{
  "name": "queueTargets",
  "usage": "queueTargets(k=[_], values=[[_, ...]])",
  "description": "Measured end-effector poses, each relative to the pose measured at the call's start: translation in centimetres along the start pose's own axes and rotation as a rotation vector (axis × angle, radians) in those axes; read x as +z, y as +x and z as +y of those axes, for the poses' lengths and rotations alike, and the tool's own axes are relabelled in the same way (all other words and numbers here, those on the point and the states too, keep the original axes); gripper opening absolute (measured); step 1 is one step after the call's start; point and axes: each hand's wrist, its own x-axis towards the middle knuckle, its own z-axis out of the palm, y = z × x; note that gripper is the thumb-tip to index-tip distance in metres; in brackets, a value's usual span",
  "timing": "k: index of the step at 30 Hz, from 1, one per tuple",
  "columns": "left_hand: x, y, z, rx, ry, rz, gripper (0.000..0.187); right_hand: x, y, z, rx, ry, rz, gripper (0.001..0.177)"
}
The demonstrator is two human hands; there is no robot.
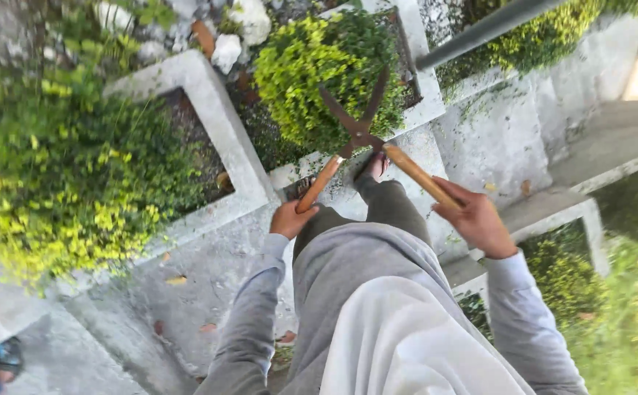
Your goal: Trimming and shaping small bushes using long-handled hedge shears in an outdoor garden.
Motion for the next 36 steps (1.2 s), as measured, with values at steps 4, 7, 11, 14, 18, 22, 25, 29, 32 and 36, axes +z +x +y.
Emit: queueTargets(k=[4, 7, 11, 14, 18, 22, 25, 29, 32, 36], values=[[1.5, 0.2, -3.6, -0.114, -0.168, 0.095, 0.048, 4.8, 4.6, -1.1, -0.021, -0.143, -0.018, 0.046], [0.2, -0.4, -4.1, -0.105, -0.359, 0.174, 0.044, 7.8, 9.0, -3.8, -0.03, -0.172, -0.029, 0.042], [-2.2, 0.6, -3.1, -0.035, -0.49, 0.255, 0.044, 11.9, 17.5, -1.7, -0.07, -0.224, -0.06, 0.045], [-1.9, 6.2, -6.1, 0.048, -0.633, 0.305, 0.034, 14.1, 17.6, -7.4, -0.159, -0.172, -0.032, 0.047], [-2.6, 9.1, -6.4, 0.081, -0.714, 0.318, 0.036, 16.6, 19.4, -8.7, -0.196, -0.208, 0.02, 0.042], [-2.5, 11.3, -5.7, 0.064, -0.753, 0.319, 0.036, 17.9, 20.6, -8.9, -0.131, -0.309, 0.071, 0.043], [-4.8, 5.7, 0.8, 0.169, -0.601, 0.309, 0.027, 20.3, 21.7, -6.9, -0.441, -0.67, 0.072, 0.048], [-1.0, 3.9, 3.4, -0.028, -0.701, 0.326, 0.049, 22.3, 7.2, -22.3, -0.203, -0.299, -0.058, 0.049], [0.8, 6.5, -2.9, -0.125, -0.506, 0.331, 0.055, 20.1, 10.7, -17.5, -0.268, -0.144, -0.032, 0.043], [-0.7, 7.3, -10.3, 0.049, -0.764, 0.356, 0.04, 12.3, 17.3, -11.9, -0.029, -0.06, -0.014, 0.037]])
